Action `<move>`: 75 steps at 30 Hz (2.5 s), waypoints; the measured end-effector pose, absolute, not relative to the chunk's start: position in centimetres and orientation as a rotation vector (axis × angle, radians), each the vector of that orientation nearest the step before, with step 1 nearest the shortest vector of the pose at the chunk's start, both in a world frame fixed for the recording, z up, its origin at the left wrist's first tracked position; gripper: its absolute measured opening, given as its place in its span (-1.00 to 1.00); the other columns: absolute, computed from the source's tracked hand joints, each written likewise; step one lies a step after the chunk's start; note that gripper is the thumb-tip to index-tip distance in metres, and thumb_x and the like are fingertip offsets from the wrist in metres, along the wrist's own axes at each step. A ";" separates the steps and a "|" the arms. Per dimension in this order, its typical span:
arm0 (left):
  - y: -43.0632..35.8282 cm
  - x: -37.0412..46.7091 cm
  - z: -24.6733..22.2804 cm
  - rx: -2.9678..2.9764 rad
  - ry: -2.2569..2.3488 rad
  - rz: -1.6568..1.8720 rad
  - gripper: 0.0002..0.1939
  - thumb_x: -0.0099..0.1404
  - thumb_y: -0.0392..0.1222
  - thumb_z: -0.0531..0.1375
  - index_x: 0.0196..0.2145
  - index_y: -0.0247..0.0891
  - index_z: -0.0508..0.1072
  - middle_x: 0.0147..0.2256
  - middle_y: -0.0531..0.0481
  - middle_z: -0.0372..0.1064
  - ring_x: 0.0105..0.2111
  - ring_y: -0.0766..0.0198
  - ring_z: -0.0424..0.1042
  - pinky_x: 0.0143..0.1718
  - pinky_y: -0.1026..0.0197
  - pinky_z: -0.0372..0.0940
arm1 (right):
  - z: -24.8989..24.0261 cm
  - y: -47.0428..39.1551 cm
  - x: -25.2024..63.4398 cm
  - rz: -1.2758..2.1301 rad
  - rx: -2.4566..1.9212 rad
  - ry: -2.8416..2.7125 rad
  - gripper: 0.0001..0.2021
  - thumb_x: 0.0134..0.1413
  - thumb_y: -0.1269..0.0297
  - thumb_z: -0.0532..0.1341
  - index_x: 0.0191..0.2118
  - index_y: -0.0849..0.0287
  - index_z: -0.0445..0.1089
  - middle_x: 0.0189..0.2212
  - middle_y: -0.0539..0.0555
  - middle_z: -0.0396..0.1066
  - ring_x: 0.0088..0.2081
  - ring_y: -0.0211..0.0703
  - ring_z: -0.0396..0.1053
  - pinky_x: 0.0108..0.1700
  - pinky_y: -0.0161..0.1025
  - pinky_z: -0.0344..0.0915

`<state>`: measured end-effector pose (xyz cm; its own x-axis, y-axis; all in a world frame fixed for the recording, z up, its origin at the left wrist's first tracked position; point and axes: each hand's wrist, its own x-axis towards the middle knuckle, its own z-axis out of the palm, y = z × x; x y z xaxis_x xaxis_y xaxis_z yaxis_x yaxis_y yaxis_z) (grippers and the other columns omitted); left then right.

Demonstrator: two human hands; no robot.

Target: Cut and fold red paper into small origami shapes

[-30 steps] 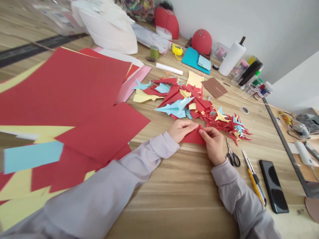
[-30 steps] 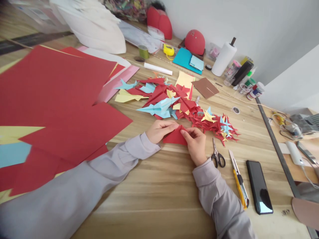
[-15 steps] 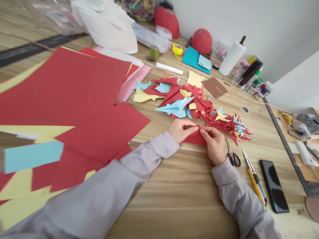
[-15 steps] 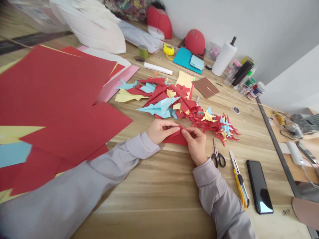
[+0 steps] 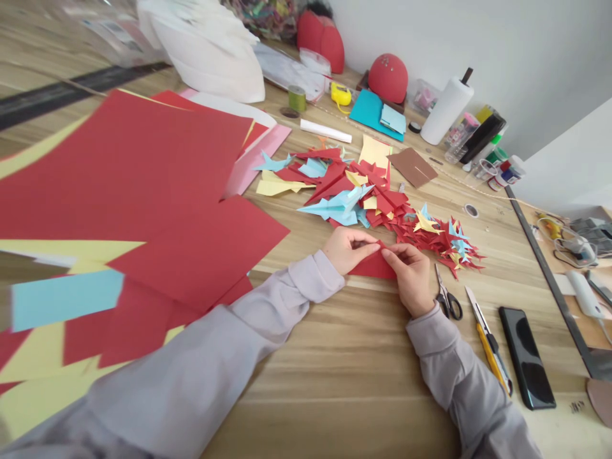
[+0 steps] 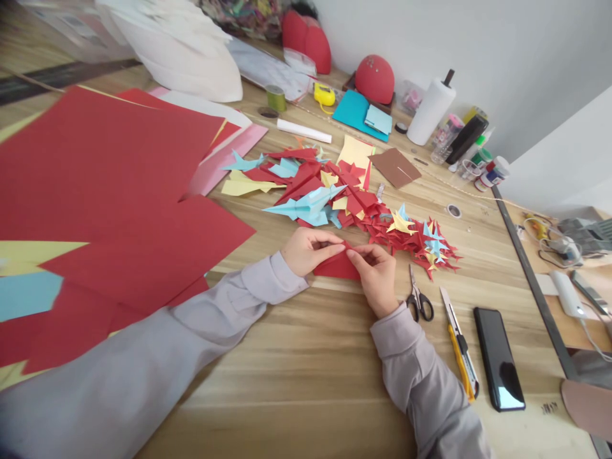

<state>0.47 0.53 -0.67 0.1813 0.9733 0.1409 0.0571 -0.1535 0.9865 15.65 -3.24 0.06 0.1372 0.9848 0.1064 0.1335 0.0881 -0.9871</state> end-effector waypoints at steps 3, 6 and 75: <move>0.5 0.5 -0.7 1.444 1.069 1.144 -0.80 0.02 -0.14 0.28 -0.43 -0.34 0.58 -0.47 -0.08 0.53 -0.48 0.24 0.45 -0.44 0.24 0.34 | 0.2 -3.2 15.5 0.974 -1.303 -1.241 -0.80 -0.18 0.17 0.37 -0.44 0.17 0.44 -0.50 -0.01 0.45 -0.45 -0.26 0.32 -0.39 -0.30 0.24; 0.5 0.5 -0.7 1.448 1.067 1.139 -0.81 0.02 -0.15 0.28 -0.43 -0.34 0.58 -0.47 -0.08 0.53 -0.48 0.23 0.45 -0.43 0.23 0.33 | 0.3 -3.3 15.4 0.977 -1.320 -1.268 -0.78 -0.18 0.15 0.37 -0.44 0.17 0.43 -0.50 -0.01 0.44 -0.46 -0.26 0.31 -0.40 -0.30 0.24; 0.8 0.2 0.5 1.021 0.871 1.095 -0.69 -0.18 -0.16 0.40 -0.44 -0.35 0.52 -0.63 0.11 0.34 -0.60 0.42 0.30 -0.51 0.32 0.25 | 0.8 -3.5 15.7 0.945 -1.315 -1.728 -0.81 0.01 0.19 0.24 -0.50 0.20 0.40 -0.59 -0.06 0.34 -0.53 -0.31 0.20 -0.48 -0.34 0.11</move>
<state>0.16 0.77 0.54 0.2431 0.9679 -0.0640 -0.2799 0.1332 0.9507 15.72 -3.53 0.83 -0.1868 0.9737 0.1301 0.4164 0.1984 -0.8873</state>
